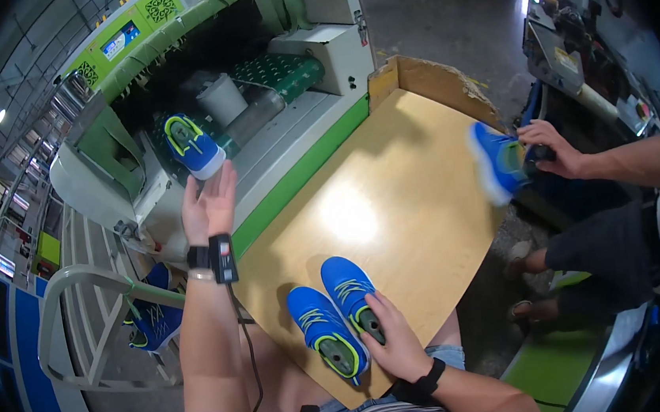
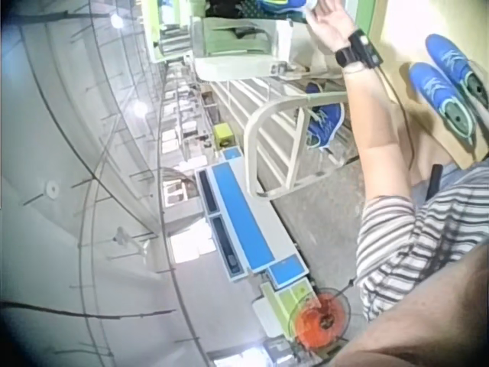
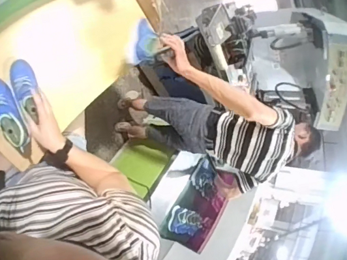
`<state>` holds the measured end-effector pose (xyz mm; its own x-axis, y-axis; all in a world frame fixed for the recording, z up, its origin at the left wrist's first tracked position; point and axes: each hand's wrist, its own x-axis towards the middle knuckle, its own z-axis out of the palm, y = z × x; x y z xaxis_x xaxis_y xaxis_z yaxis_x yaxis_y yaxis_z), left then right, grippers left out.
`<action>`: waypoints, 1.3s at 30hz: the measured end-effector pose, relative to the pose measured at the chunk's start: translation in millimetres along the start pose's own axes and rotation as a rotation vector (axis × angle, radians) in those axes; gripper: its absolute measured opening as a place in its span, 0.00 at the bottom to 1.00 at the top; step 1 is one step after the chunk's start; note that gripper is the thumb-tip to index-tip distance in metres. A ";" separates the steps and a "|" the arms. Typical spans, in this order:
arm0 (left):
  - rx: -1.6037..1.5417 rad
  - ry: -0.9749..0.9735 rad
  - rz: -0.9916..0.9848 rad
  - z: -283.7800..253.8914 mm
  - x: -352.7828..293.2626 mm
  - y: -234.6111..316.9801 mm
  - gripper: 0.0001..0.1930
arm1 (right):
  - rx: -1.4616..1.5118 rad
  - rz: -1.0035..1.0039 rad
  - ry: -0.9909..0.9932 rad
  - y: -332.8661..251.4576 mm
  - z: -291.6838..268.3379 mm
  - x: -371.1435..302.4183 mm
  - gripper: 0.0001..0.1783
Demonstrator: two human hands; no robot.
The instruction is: The recorder is seen assembling blue shoes by taking them from a conveyor belt, inspecting them, and placing them on a workstation.
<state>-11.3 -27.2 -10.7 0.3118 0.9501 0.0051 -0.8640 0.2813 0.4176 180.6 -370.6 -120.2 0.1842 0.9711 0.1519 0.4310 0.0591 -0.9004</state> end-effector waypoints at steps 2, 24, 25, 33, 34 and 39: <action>-0.143 -0.070 -0.087 -4.4 -24.1 2.2 0.27 | 0.194 0.119 0.051 5.4 -6.6 8.3 0.39; 0.503 0.148 -0.385 -91.4 -106.2 -46.3 0.20 | -0.833 -0.137 0.137 -82.0 34.5 413.7 0.45; 0.497 0.140 -0.398 -90.9 -104.9 -49.7 0.20 | -0.905 -0.219 0.111 -47.0 38.6 385.1 0.47; 0.617 0.103 -0.356 -99.8 -106.3 -66.6 0.19 | -0.578 0.024 0.292 80.1 -22.5 252.6 0.58; 0.638 0.091 -0.358 -100.1 -106.0 -67.8 0.19 | -0.320 0.087 0.331 93.5 -40.9 248.6 0.56; 0.692 0.006 -0.411 -130.6 -126.4 -69.0 0.21 | -0.099 0.052 0.100 91.0 -74.0 155.6 0.51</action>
<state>-42.7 -149.2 -158.8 0.5477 0.7901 -0.2752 -0.2395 0.4632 0.8533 313.9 -231.2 -148.4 0.2931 0.9442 0.1504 0.5030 -0.0185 -0.8641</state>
